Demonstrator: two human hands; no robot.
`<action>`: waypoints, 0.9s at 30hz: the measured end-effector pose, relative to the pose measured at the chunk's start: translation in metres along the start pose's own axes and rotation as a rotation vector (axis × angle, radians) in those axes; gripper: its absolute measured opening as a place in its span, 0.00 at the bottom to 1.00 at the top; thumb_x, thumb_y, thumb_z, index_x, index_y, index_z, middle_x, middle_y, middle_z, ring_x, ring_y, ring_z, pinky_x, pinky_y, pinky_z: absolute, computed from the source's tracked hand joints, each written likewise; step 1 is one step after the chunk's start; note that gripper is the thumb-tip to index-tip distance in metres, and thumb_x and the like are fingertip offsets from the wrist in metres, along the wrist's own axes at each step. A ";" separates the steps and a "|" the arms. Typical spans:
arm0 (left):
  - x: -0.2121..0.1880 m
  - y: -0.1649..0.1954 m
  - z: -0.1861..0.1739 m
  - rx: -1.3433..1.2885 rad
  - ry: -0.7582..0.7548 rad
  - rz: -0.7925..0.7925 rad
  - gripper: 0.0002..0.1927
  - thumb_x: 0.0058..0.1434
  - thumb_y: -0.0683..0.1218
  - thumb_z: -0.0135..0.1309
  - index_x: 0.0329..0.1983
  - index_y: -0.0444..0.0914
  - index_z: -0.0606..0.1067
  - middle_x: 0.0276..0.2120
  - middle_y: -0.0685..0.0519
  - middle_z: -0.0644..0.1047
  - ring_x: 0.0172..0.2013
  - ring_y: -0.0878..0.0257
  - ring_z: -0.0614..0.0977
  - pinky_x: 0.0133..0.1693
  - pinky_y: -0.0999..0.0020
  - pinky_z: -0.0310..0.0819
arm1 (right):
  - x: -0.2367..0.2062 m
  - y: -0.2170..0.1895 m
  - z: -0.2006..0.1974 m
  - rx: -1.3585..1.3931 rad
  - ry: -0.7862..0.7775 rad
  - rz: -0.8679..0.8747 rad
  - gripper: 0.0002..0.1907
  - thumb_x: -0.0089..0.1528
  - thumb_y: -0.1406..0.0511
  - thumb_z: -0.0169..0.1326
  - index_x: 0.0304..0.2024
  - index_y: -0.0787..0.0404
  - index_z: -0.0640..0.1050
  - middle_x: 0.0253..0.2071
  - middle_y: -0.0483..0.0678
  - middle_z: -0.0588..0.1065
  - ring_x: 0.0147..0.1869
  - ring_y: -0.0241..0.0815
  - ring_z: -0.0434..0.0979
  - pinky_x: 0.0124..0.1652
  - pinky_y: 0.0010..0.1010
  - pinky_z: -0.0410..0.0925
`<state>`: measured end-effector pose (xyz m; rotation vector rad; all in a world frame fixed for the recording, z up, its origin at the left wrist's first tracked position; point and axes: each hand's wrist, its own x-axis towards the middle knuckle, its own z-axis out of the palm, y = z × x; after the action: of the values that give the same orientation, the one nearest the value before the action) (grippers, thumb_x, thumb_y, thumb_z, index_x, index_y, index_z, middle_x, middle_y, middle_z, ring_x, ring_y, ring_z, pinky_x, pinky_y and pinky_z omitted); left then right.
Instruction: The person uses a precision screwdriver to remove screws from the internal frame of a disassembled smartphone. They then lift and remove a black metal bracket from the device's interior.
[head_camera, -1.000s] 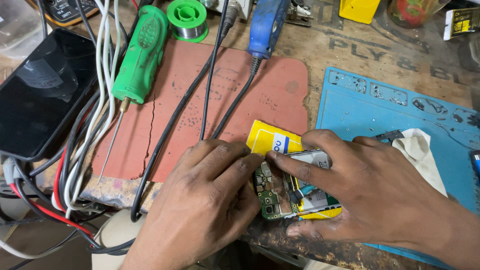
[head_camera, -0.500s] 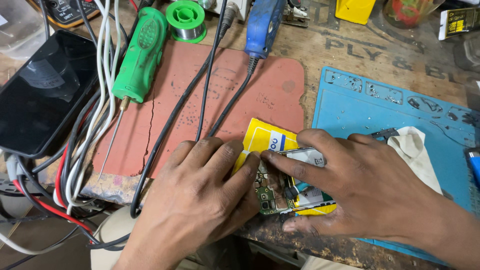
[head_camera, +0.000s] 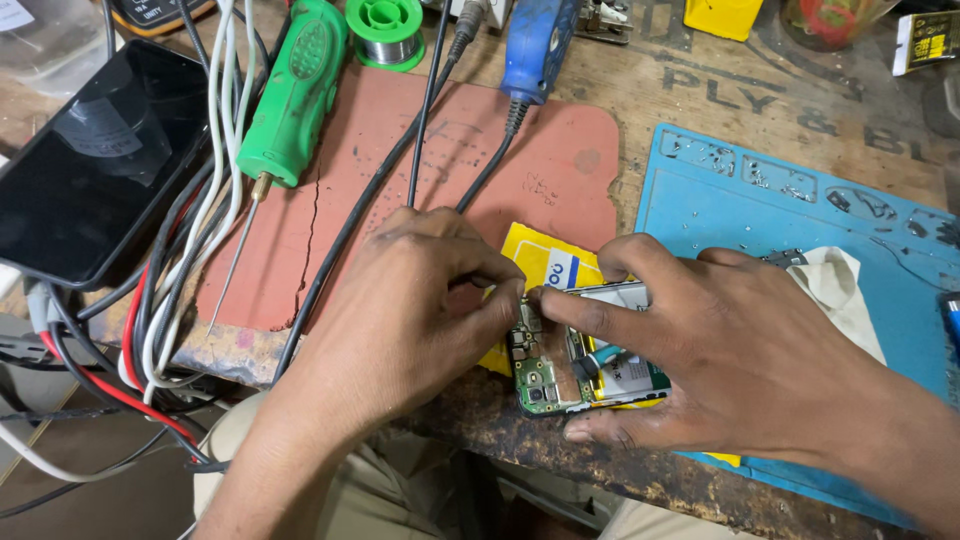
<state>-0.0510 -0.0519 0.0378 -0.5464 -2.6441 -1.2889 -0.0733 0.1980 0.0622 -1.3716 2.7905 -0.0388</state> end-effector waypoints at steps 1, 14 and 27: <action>0.001 0.001 0.000 -0.002 -0.006 -0.016 0.11 0.56 0.47 0.62 0.35 0.35 0.83 0.30 0.47 0.80 0.36 0.51 0.81 0.40 0.57 0.72 | 0.000 0.000 0.000 0.004 0.012 -0.008 0.47 0.44 0.33 0.62 0.64 0.35 0.73 0.53 0.54 0.70 0.31 0.57 0.75 0.30 0.48 0.71; 0.009 0.008 -0.007 -0.053 -0.099 -0.182 0.11 0.55 0.48 0.63 0.35 0.36 0.84 0.26 0.49 0.79 0.28 0.58 0.79 0.32 0.61 0.73 | 0.002 -0.001 -0.001 0.017 0.000 -0.007 0.49 0.42 0.34 0.64 0.65 0.35 0.73 0.53 0.55 0.69 0.32 0.57 0.76 0.30 0.48 0.72; 0.007 0.005 -0.005 -0.015 -0.069 -0.101 0.11 0.56 0.48 0.63 0.35 0.36 0.84 0.28 0.49 0.81 0.32 0.56 0.82 0.36 0.60 0.74 | -0.001 0.001 0.001 0.022 0.032 -0.021 0.49 0.42 0.35 0.65 0.65 0.36 0.72 0.52 0.52 0.69 0.29 0.55 0.74 0.28 0.47 0.71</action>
<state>-0.0557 -0.0508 0.0465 -0.4736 -2.7526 -1.3424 -0.0732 0.1995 0.0608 -1.4079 2.7931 -0.0925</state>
